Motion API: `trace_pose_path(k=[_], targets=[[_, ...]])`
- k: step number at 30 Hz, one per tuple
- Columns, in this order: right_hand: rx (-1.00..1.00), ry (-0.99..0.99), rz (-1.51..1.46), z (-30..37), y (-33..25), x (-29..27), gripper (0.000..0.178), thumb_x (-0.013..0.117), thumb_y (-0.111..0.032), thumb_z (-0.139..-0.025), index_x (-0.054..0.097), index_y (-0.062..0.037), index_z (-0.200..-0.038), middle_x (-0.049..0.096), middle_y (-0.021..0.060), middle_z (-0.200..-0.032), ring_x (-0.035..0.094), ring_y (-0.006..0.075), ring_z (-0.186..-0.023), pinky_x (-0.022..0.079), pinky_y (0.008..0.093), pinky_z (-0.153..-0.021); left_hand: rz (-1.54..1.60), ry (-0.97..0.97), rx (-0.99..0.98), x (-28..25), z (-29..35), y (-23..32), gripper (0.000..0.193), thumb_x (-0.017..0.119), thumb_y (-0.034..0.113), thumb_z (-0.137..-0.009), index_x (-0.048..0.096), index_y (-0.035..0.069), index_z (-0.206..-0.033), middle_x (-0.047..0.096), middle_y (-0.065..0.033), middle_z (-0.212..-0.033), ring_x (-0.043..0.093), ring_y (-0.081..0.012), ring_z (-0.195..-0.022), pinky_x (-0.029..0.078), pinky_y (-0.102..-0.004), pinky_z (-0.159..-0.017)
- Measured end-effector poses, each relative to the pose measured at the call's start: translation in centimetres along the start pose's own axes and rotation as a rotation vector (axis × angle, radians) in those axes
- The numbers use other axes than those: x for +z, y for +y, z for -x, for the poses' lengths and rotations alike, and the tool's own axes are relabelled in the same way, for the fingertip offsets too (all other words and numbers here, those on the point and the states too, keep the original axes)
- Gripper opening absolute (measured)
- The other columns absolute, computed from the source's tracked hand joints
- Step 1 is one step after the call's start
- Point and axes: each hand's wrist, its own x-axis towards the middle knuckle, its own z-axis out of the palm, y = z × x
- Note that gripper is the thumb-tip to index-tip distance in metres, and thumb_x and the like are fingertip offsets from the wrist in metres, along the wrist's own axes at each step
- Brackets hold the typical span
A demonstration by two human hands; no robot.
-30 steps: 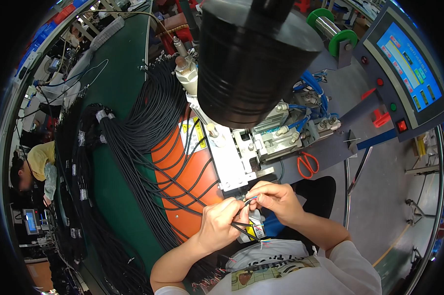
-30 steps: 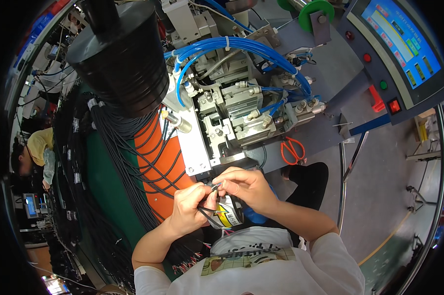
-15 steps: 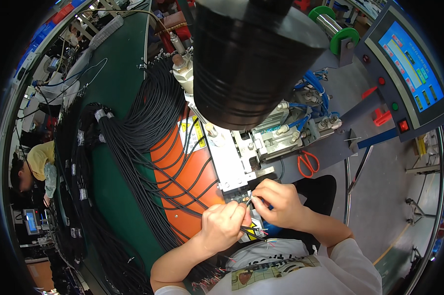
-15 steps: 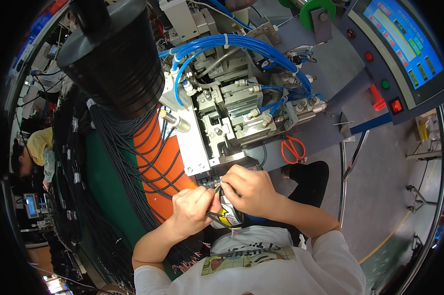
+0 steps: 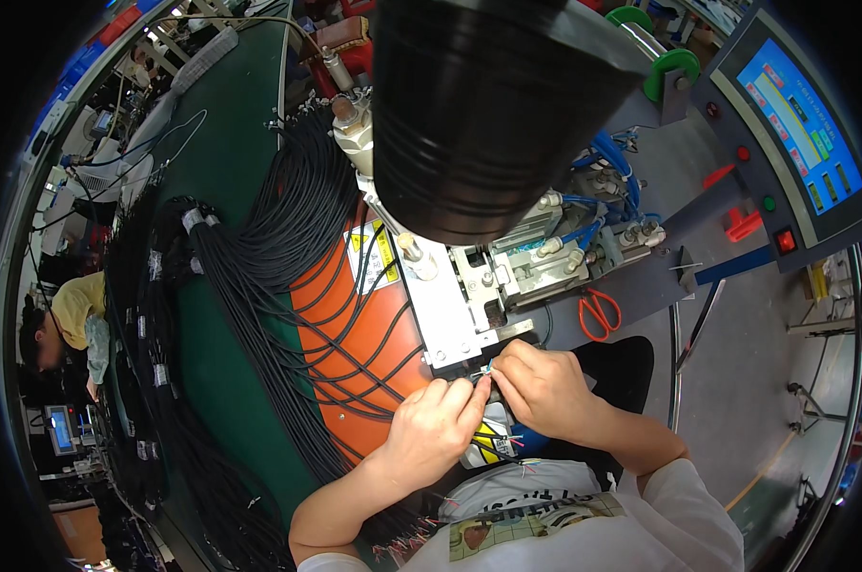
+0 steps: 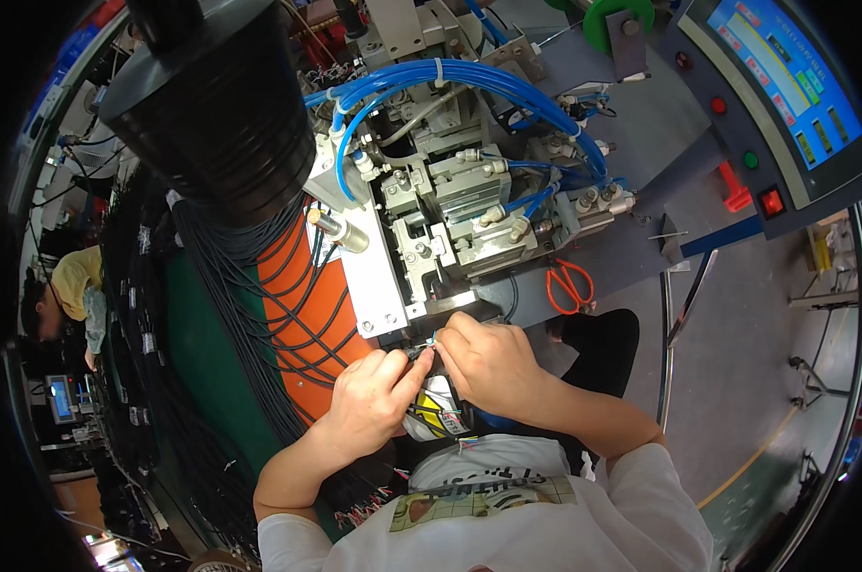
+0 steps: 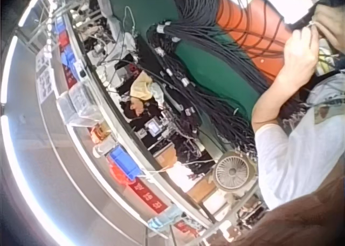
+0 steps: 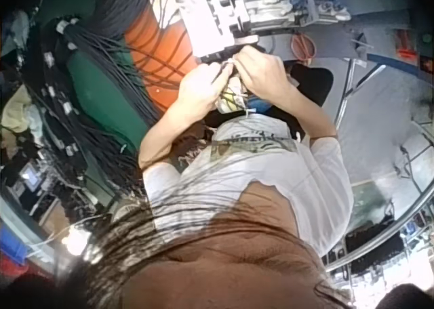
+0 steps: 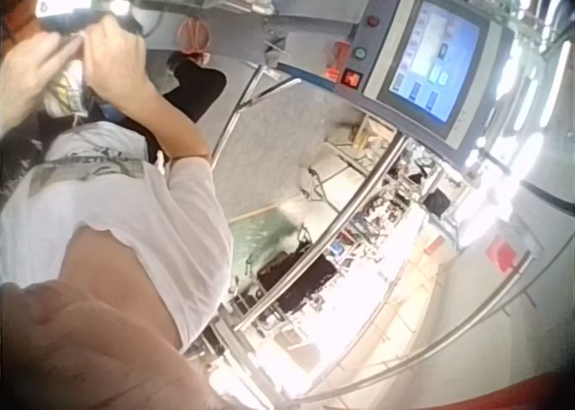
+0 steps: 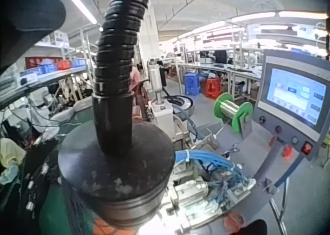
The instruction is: The person processes bundles of wires by inserting individual wire ends into a machine by hand, gathering and setting aside a finished bundle, and repeating the insertion process with another bundle of wires.
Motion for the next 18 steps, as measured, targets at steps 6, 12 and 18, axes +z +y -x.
trace_pose_path(k=[6,12,18], targets=[[-0.018,-0.035,0.079,-0.2,-0.2,-0.2,0.009,0.067,-0.006,-0.079,0.064,-0.0004,-0.086,0.058,0.0083,-0.078,0.060,0.0249,-0.056,0.047,0.0342,-0.049,-0.104,-0.053,-0.019,0.0,-0.7,0.6,0.047,0.061,0.009,-0.072,0.060,-0.004,-0.117,0.048,-0.0067,-0.082,0.052,-0.0204,-0.069,0.045,-0.0313,-0.057],[-0.019,-0.022,0.009,-0.2,0.4,-0.2,0.009,0.067,-0.006,-0.079,0.065,-0.0008,-0.085,0.060,0.0083,-0.078,0.061,0.0242,-0.056,0.047,0.0343,-0.048,-0.140,-0.049,-0.008,0.3,-0.8,0.8,0.045,0.061,0.007,-0.073,0.060,-0.006,-0.116,0.048,-0.0067,-0.082,0.052,-0.0190,-0.069,0.046,-0.0300,-0.056],[-0.043,0.040,0.053,0.1,0.0,0.2,0.008,0.068,-0.006,-0.079,0.065,-0.0006,-0.085,0.060,0.0089,-0.076,0.061,0.0242,-0.056,0.048,0.0342,-0.049,-0.190,-0.065,-0.010,0.3,-0.6,1.1,0.040,0.061,0.007,-0.076,0.061,-0.006,-0.114,0.048,-0.0068,-0.082,0.053,-0.0184,-0.069,0.046,-0.0289,-0.054]])
